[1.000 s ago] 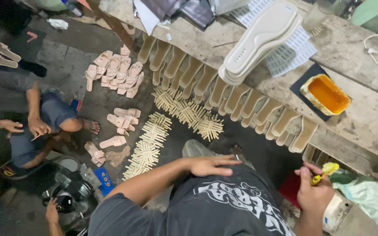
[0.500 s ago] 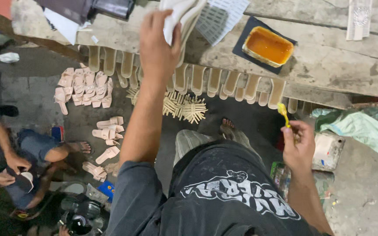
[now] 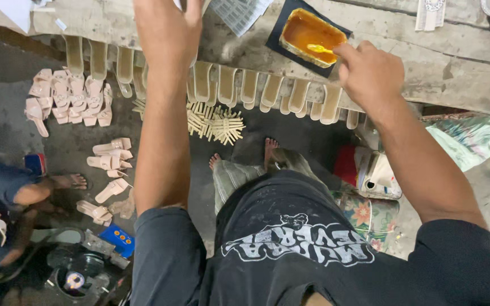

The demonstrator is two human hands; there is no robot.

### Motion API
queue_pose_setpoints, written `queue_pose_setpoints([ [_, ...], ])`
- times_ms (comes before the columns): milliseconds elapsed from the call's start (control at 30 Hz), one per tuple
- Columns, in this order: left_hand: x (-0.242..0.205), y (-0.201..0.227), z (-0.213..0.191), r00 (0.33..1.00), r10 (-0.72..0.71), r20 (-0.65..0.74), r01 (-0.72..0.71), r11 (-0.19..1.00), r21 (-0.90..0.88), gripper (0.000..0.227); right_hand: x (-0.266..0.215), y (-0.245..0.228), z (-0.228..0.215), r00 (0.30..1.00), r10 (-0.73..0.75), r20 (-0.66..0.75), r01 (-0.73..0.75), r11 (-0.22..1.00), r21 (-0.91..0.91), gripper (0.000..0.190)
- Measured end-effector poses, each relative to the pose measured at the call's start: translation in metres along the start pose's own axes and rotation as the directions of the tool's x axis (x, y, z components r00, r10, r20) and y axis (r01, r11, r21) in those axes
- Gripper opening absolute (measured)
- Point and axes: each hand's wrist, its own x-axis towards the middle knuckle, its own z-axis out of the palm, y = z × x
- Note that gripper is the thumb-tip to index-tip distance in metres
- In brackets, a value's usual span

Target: The person repeatedly picks up shoe insoles, applies a yellow adhesive to the surface using a brush, and places them on a wooden bench. The process is repeated for multiple insoles.

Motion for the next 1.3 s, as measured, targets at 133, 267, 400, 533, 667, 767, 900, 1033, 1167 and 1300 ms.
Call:
queue_pose_setpoints([
  [133, -0.058, 0.052, -0.013, 0.908, -0.113, 0.403, 0.397, 0.539, -0.743, 0.06, -0.026, 0.013, -0.016, 0.991, 0.079, -0.112, -0.071, 0.995, 0.076, 0.021],
  [267, -0.128, 0.094, -0.021, 0.558, -0.101, 0.823, 0.819, -0.094, -0.567, 0.077, -0.053, 0.025, -0.021, 0.992, 0.116, -0.04, -0.114, 0.992, 0.055, 0.021],
  [400, -0.176, 0.109, -0.021, 0.483, -0.088, 0.871, 0.813, -0.325, -0.483, 0.072, -0.075, 0.029, -0.034, 0.986, 0.078, 0.144, -0.133, 0.894, 0.427, 0.023],
  [533, -0.2, 0.107, -0.02, 0.386, -0.133, 0.913, 0.858, -0.313, -0.408, 0.072, -0.09, 0.031, -0.051, 0.917, 0.257, 0.304, -0.319, 0.019, 0.947, 0.022],
  [667, -0.209, 0.107, -0.017, 0.396, -0.127, 0.909, 0.86, -0.295, -0.416, 0.073, -0.075, 0.028, -0.034, 0.878, 0.395, 0.271, -0.135, -0.339, 0.931, 0.022],
  [767, -0.206, 0.112, -0.02, 0.412, -0.098, 0.906, 0.861, -0.282, -0.423, 0.075, -0.059, 0.019, -0.016, 0.836, 0.402, 0.374, -0.224, -0.372, 0.901, 0.023],
  [900, -0.197, 0.122, -0.031, 0.433, -0.023, 0.901, 0.874, -0.231, -0.426, 0.079, -0.07, -0.015, -0.008, 0.917, 0.241, 0.319, -0.34, 0.052, 0.939, 0.021],
  [1033, -0.194, 0.137, -0.043, 0.43, 0.024, 0.903, 0.882, -0.223, -0.414, 0.082, -0.091, -0.048, -0.005, 0.939, 0.189, 0.288, -0.318, 0.15, 0.936, 0.021],
  [1167, -0.191, 0.147, -0.05, 0.439, 0.06, 0.896, 0.893, -0.142, -0.428, 0.081, -0.087, -0.056, -0.005, 0.954, 0.258, 0.152, -0.227, 0.293, 0.929, 0.02],
  [1300, -0.185, 0.149, -0.052, 0.427, 0.073, 0.901, 0.902, -0.11, -0.418, 0.08, -0.08, -0.056, -0.014, 0.969, 0.242, 0.041, -0.158, 0.486, 0.859, 0.02],
])
